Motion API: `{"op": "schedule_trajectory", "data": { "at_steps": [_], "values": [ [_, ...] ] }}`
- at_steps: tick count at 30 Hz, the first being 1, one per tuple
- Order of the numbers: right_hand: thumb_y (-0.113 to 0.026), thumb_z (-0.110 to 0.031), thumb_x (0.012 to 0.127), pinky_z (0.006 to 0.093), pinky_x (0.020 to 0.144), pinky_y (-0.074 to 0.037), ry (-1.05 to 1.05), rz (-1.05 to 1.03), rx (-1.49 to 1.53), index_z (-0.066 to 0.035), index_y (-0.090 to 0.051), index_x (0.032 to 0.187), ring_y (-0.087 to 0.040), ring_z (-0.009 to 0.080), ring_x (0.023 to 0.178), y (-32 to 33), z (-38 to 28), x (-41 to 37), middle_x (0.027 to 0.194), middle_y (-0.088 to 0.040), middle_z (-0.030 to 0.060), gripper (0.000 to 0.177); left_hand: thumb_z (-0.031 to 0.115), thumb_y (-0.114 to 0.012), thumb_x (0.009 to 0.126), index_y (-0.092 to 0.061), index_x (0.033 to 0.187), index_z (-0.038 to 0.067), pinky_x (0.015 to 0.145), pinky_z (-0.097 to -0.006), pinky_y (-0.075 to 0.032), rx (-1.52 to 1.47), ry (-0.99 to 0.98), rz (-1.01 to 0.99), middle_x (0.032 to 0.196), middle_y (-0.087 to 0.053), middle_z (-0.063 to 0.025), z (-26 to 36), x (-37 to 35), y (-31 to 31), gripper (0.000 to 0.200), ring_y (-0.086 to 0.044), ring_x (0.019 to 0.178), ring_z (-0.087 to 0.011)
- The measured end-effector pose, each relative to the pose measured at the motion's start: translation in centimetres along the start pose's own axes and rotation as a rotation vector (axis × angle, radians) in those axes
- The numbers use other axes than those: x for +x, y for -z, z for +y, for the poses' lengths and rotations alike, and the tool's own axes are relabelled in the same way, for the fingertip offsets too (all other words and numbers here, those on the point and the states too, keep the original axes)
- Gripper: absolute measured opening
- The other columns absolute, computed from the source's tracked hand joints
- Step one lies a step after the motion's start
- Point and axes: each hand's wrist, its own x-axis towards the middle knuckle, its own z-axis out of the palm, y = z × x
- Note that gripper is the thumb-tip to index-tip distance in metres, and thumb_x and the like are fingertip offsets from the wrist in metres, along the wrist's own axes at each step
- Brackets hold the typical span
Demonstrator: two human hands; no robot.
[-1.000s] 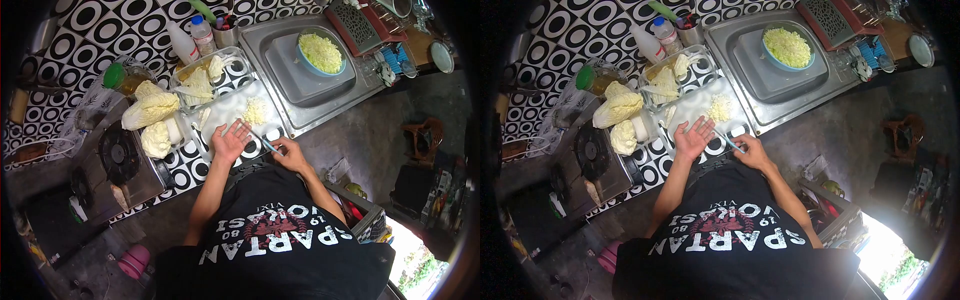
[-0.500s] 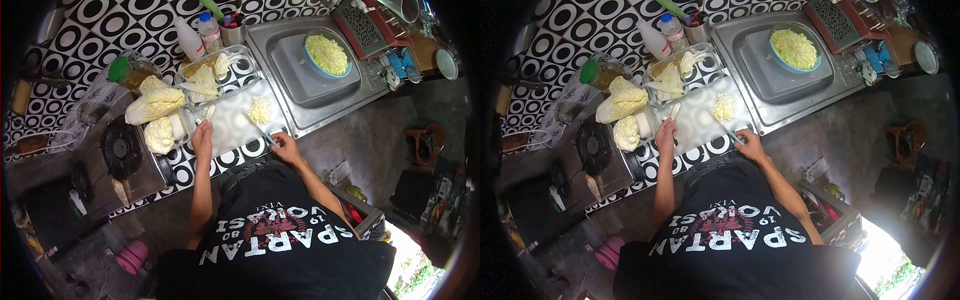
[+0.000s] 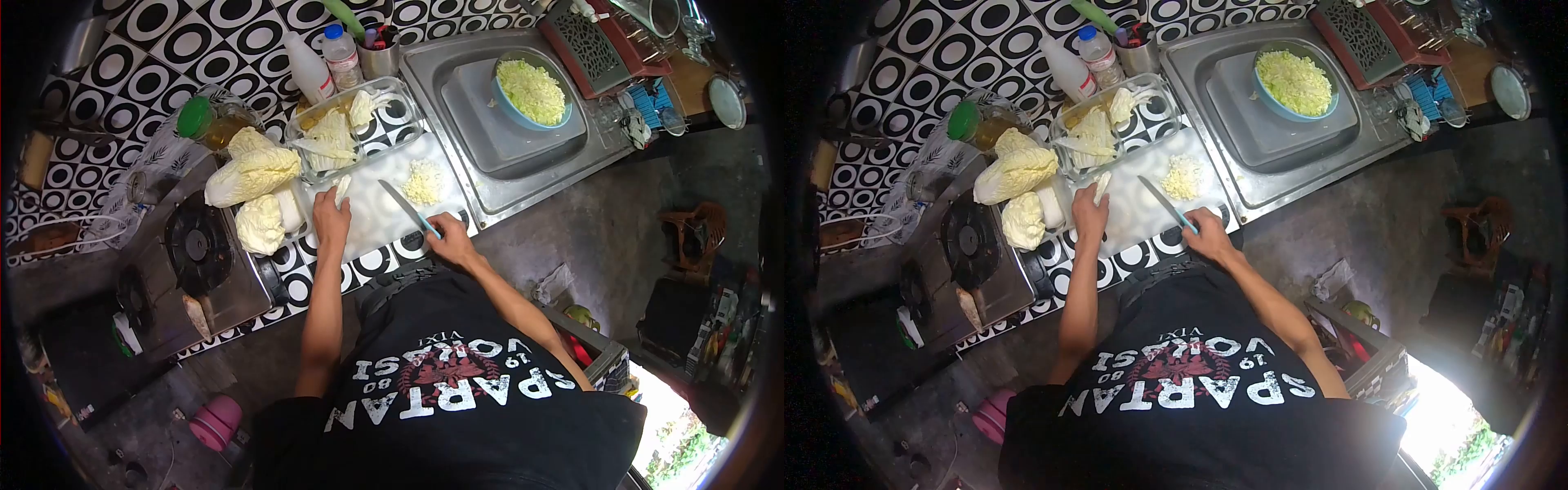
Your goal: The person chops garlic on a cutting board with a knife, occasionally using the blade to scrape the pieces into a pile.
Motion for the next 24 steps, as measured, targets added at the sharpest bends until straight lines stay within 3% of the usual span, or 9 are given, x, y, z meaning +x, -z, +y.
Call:
{"op": "schedule_trajectory", "data": {
  "at_steps": [2,5,9,11,13,14,21,24],
  "values": [
    [-0.06,-0.012,0.074,0.0359,0.068,-0.047,0.051,0.033,-0.08,0.003,-0.061,0.096,-0.059,0.0301,0.073,-0.2,0.0,-0.1,0.083,-0.058,0.0177,0.027,0.009,-0.065,0.074,-0.062,0.103,-0.002,0.078,-0.0414,-0.045,0.042,-0.001,-0.006,0.092,-0.057,-0.0185,0.0,0.6,-0.1,0.031,-0.056,0.085,-0.0362],
    [-0.059,-0.012,0.075,0.0364,0.069,-0.047,0.034,0.038,-0.02,0.003,-0.061,0.096,-0.058,0.0315,0.075,0.2,-0.9,-0.4,0.083,-0.058,0.0185,0.026,0.011,-0.066,0.075,-0.064,0.096,-0.001,0.077,-0.0407,-0.045,0.05,0.094,-0.064,0.093,-0.058,-0.0191,0.2,0.6,0.1,0.025,-0.056,0.086,-0.0354],
    [-0.057,-0.011,0.078,0.0362,0.07,-0.047,-0.007,0.041,-0.012,0.003,-0.06,0.099,-0.058,0.0324,0.076,0.4,-0.5,-0.8,0.084,-0.058,0.0188,0.026,0.013,-0.065,0.074,-0.066,0.089,0.004,0.075,-0.0397,-0.046,0.035,-0.02,-0.062,0.088,-0.06,-0.0163,1.0,0.1,0.5,0.017,-0.056,0.084,-0.0342],
    [-0.056,-0.011,0.081,0.036,0.072,-0.047,0.076,0.083,-0.054,0.002,-0.058,0.104,-0.058,0.034,0.076,0.4,-0.1,-0.7,0.084,-0.058,0.0187,0.027,0.013,-0.065,0.074,-0.066,0.087,0.006,0.074,-0.0395,-0.046,0.001,-0.091,-0.048,0.086,-0.06,-0.0148,0.9,-0.5,0.4,0.015,-0.056,0.083,-0.0338],
    [-0.055,-0.012,0.083,0.0366,0.073,-0.047,0.057,0.071,-0.02,0.002,-0.056,0.106,-0.059,0.0346,0.079,0.4,-0.3,-0.7,0.087,-0.059,0.0198,0.026,0.013,-0.065,0.074,-0.067,0.088,0.008,0.074,-0.0399,-0.046,-0.125,-0.22,-0.219,0.085,-0.061,-0.013,1.8,-1.3,0.4,0.015,-0.055,0.081,-0.0345],
    [-0.054,-0.012,0.085,0.0372,0.074,-0.047,0.039,0.067,0.014,0.002,-0.055,0.107,-0.06,0.0351,0.082,0.5,-0.3,-0.8,0.089,-0.06,0.0209,0.026,0.016,-0.067,0.073,-0.068,0.091,0.009,0.078,-0.0388,-0.044,-0.091,-0.167,-0.295,0.09,-0.062,-0.0089,1.8,-1.7,0.0,0.019,-0.055,0.086,-0.0319],
    [-0.05,-0.016,0.09,0.041,0.073,-0.048,-0.13,-0.1,0.036,0.0,-0.05,0.113,-0.063,0.0372,0.084,1.4,-3.0,-1.0,0.083,-0.064,0.0228,0.028,0.025,-0.07,0.071,-0.07,0.094,0.014,0.084,-0.0365,-0.039,0.04,-0.155,-0.163,0.098,-0.06,0.0017,5.0,-3.2,-0.3,0.025,-0.048,0.096,-0.0228],
    [-0.048,-0.015,0.09,0.0434,0.068,-0.047,-0.114,-0.123,-0.003,-0.001,-0.047,0.115,-0.062,0.0398,0.076,1.6,-3.1,-0.9,0.073,-0.062,0.0219,0.028,0.029,-0.072,0.07,-0.071,0.091,0.017,0.077,-0.0358,-0.035,0.101,-0.233,-0.191,0.092,-0.062,0.0025,5.6,-2.7,-1.0,0.025,-0.049,0.092,-0.0217]
  ]
}}
